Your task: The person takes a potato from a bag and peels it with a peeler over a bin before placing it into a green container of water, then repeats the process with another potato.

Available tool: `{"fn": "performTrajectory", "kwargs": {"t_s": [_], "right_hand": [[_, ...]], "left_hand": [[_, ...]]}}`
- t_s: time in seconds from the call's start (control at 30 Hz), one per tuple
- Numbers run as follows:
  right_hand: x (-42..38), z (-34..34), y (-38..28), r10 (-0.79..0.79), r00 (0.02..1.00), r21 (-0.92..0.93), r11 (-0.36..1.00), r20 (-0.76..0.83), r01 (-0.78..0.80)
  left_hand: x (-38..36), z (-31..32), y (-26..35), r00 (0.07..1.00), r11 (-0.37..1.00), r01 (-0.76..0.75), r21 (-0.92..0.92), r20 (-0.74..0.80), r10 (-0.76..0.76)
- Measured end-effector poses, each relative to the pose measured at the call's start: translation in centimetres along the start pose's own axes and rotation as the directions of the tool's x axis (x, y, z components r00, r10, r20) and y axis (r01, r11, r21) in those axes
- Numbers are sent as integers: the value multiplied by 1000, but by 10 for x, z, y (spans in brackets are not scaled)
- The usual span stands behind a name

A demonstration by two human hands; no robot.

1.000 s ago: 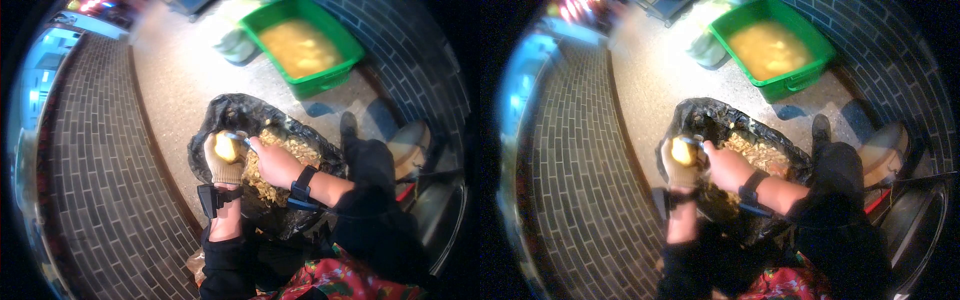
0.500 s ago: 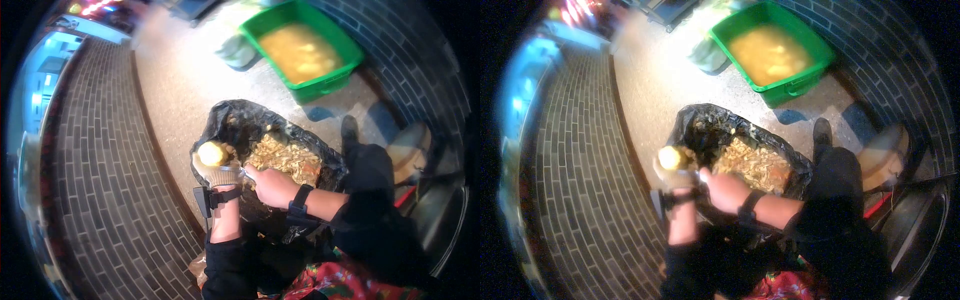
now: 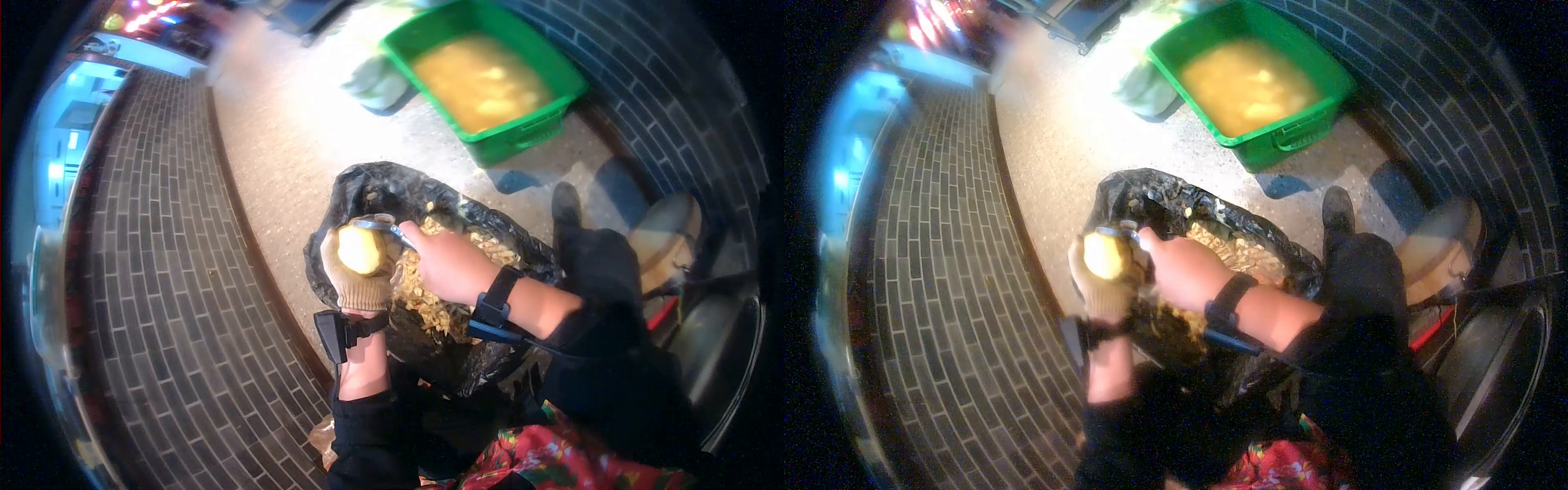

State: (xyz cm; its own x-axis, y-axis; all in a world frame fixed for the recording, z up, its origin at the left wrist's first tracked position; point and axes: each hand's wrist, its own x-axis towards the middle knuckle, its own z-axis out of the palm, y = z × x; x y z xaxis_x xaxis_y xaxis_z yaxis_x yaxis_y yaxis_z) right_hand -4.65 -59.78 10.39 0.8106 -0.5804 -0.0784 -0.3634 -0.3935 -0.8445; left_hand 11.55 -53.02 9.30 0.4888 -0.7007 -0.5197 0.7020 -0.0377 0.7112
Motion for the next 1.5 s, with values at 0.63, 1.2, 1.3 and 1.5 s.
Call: {"fn": "performTrajectory", "kwargs": {"t_s": [0.63,1.2,1.3,1.5], "right_hand": [[-6,9,-8,27,999,48,998,44,-29],[-1,16,-4,29,995,40,999,99,-33],[-4,26,-3,7,996,31,999,86,-10],[-15,43,-6,-5,998,85,996,63,0]], "left_hand": [[17,-34,13,996,949,-79,-305,10,86],[26,-44,-5,991,976,-136,-169,-14,135],[28,-55,-9,988,965,-148,-218,16,155],[22,-59,-10,971,901,-213,-378,19,238]]}}
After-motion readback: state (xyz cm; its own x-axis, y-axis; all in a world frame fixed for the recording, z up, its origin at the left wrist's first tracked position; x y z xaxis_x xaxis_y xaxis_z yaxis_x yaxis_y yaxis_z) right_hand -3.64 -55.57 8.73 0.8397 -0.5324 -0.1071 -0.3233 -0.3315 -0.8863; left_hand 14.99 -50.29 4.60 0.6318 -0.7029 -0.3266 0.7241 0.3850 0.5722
